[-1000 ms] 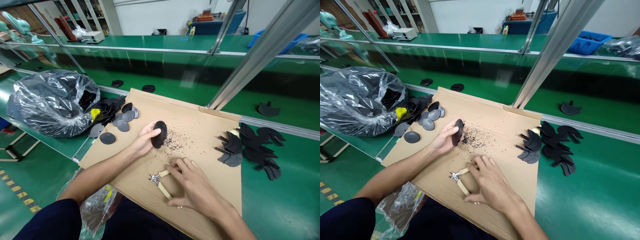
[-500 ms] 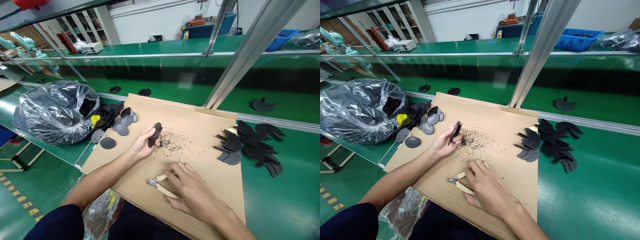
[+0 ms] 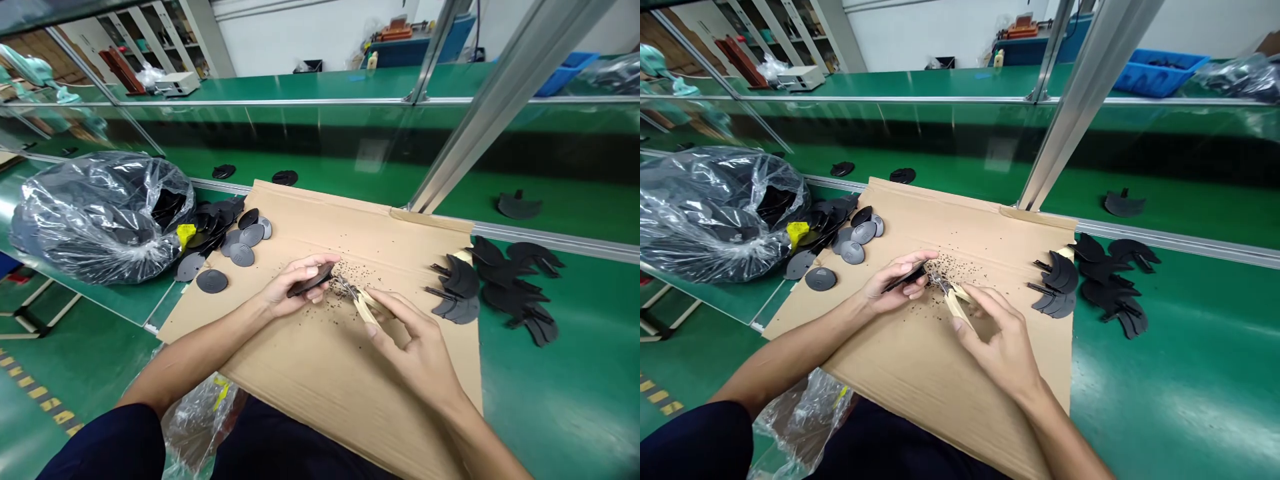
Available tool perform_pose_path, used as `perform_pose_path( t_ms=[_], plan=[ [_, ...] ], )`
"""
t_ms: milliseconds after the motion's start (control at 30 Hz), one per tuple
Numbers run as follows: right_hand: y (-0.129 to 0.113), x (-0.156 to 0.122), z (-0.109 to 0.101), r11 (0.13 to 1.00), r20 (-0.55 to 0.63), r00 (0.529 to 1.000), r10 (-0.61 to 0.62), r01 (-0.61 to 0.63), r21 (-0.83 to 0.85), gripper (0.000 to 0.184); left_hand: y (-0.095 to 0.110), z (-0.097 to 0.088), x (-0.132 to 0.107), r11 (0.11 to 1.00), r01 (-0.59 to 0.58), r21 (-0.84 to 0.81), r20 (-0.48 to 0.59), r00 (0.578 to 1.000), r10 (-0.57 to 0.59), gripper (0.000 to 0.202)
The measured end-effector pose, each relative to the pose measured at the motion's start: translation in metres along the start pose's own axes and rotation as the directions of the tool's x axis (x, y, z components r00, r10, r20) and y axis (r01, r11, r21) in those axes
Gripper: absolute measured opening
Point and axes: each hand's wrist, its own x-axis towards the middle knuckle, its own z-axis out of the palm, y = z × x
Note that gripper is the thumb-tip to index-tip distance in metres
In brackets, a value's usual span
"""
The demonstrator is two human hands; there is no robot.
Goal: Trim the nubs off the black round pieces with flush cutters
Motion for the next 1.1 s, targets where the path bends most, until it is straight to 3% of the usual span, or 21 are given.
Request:
perform_pose_path(
  t_ms=[500,733,933,1100],
  plan=[
    [0.002,0.0,-0.01,0.992,0.08,0.992,-0.098,0.104,-0.072,0.037,0.0,-0.006,-0.001,0.996,0.08,-0.032,0.054,0.995,-0.078,0.048],
    [0.003,-0.003,-0.008,0.969,0.011,0.987,-0.163,0.162,-0.188,0.037,0.0,-0.008,0.002,0.997,0.068,0.025,0.048,0.996,-0.069,0.047],
    [0.016,0.002,-0.004,0.824,-0.067,0.935,-0.347,0.27,-0.498,0.045,0.001,-0.008,0.001,0.992,0.046,0.116,0.019,0.999,-0.049,0.037],
    [0.016,0.003,-0.003,0.733,-0.042,0.927,-0.372,0.266,-0.626,0.046,-0.001,0.0,-0.003,0.972,0.029,0.233,0.061,0.997,-0.044,0.041]
  ],
)
